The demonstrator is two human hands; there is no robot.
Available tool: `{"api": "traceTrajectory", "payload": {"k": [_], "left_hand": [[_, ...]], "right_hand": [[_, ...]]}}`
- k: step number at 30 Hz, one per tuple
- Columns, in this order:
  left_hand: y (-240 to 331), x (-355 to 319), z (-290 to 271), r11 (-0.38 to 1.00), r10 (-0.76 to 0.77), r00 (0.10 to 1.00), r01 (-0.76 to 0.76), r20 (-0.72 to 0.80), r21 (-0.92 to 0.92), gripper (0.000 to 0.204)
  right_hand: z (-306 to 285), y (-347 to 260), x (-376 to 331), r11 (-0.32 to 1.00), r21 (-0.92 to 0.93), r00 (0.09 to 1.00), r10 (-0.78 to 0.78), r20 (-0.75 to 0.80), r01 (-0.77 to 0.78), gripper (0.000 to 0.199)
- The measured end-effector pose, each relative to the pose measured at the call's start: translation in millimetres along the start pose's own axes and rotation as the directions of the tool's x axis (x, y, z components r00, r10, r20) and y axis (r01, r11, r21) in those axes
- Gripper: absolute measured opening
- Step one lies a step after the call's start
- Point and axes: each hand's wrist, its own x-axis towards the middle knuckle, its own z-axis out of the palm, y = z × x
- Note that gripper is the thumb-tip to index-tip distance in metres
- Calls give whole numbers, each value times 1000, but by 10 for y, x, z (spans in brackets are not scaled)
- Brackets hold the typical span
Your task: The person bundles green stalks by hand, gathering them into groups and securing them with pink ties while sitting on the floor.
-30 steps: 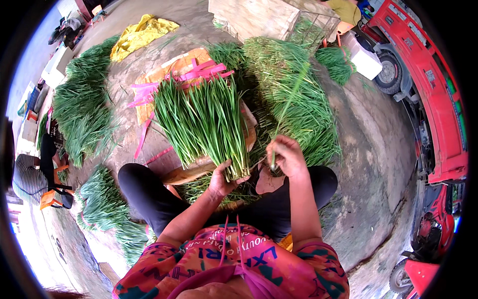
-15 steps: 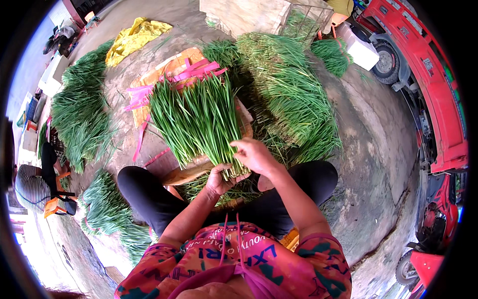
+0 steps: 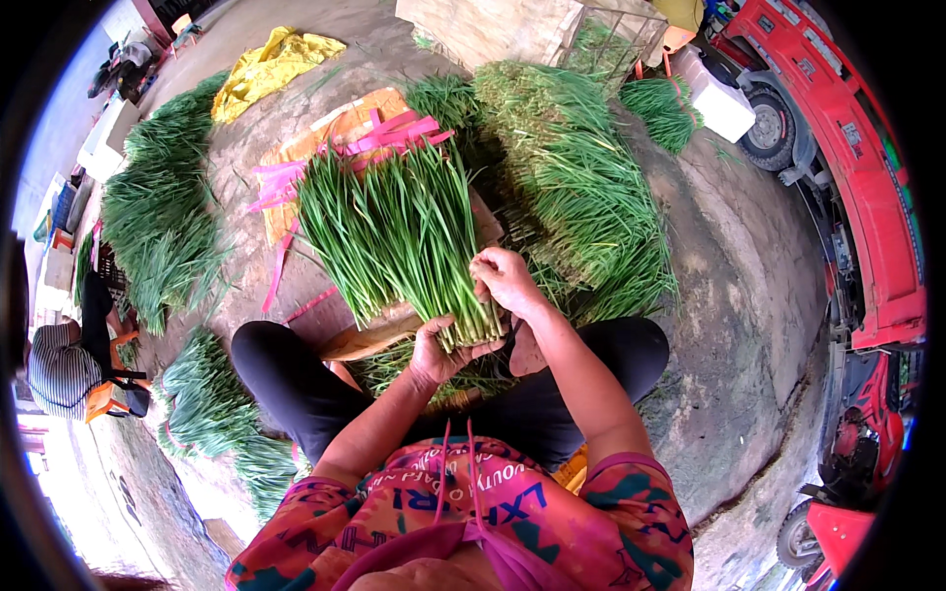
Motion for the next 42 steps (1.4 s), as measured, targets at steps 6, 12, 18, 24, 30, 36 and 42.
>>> {"api": "traceTrajectory", "payload": {"k": [6, 12, 18, 24, 30, 36, 42], "left_hand": [[6, -26, 36, 1000, 9, 1000, -9, -13, 11, 54], [21, -43, 31, 1000, 27, 991, -25, -129, 16, 50], [27, -37, -18, 999, -12, 995, 7, -100, -52, 50], [11, -37, 86, 999, -5, 1000, 5, -8, -47, 53], [4, -17, -6, 997, 7, 1000, -4, 29, -83, 53], [1, -27, 2, 998, 4, 1000, -4, 0, -57, 54], [17, -16, -25, 998, -23, 999, 21, -44, -57, 48]], "right_hand": [[-5, -323, -101, 985, 175, 999, 3, 44, -11, 7], [174, -360, -426, 617, -687, 912, -136, 387, 383, 10], [255, -28, -464, 373, -854, 926, -246, 286, 362, 3], [110, -149, -470, 932, -350, 994, -105, -12, 94, 5], [149, -217, -484, 911, -380, 985, -122, 124, 161, 4], [156, 58, -434, 712, -644, 951, -295, 90, 282, 3], [224, -104, -555, 543, -750, 917, -330, 223, 377, 8]]}}
